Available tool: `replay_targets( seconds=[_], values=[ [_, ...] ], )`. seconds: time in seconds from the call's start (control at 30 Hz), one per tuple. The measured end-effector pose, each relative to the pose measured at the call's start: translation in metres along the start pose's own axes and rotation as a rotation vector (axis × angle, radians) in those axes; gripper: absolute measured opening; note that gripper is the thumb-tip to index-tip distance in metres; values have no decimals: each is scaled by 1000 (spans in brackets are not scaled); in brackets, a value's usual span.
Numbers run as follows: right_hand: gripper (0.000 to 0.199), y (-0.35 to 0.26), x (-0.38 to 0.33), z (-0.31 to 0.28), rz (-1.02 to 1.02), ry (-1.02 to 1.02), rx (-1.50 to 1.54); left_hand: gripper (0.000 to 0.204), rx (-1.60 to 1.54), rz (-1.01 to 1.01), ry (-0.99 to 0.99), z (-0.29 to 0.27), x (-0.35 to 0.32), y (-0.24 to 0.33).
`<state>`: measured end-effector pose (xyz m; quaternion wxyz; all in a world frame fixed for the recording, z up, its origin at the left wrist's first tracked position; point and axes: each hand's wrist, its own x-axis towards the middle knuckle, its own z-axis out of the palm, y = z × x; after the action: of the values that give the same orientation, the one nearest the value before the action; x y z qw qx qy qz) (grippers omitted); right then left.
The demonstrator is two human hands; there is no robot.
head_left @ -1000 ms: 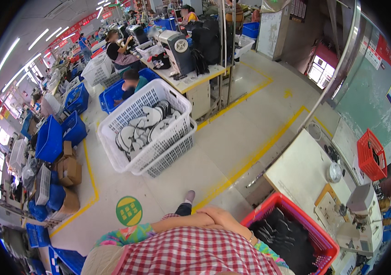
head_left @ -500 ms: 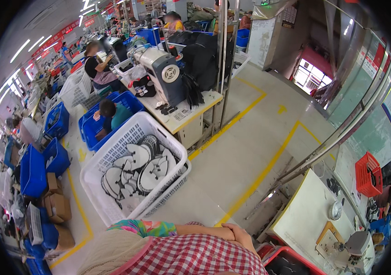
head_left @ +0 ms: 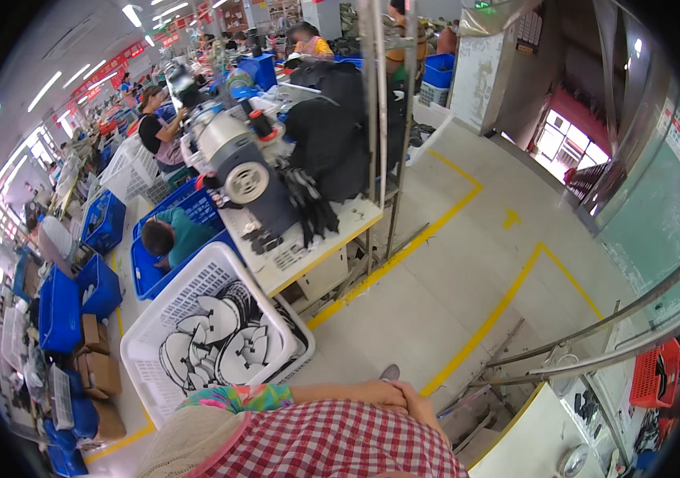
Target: The person carries a basket of black fabric parts to a workstation, then repeatedly picks up individual parts, places them on a work surface, and marks them with a pen. The person also handles a small plastic bag and places parts into a blue basket.
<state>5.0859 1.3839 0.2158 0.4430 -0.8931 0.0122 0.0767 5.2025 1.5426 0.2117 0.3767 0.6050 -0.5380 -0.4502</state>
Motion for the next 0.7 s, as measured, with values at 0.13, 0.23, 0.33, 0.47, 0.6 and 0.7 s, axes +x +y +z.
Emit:
replay_targets(
  seconds=[0.13,0.23,0.33,0.47,0.6,0.7],
  values=[
    [50,30,98,-102,-332,28,42,49,100,-34,-39,-97,85,11],
    [45,39,170,-173,-437,-141,-1,55,-103,-21,-28,-161,138,18],
    [43,41,238,-220,-520,-318,7,62,-201,-275,-63,-212,168,6],
    [42,56,329,-276,-721,-317,102,71,-332,-406,-114,-295,212,-31],
    [43,78,423,-339,-668,-322,-15,59,-403,-309,-101,-392,277,-47],
    [43,94,487,-402,-494,-292,-44,62,-272,-272,-13,-477,338,-41]
  ],
)
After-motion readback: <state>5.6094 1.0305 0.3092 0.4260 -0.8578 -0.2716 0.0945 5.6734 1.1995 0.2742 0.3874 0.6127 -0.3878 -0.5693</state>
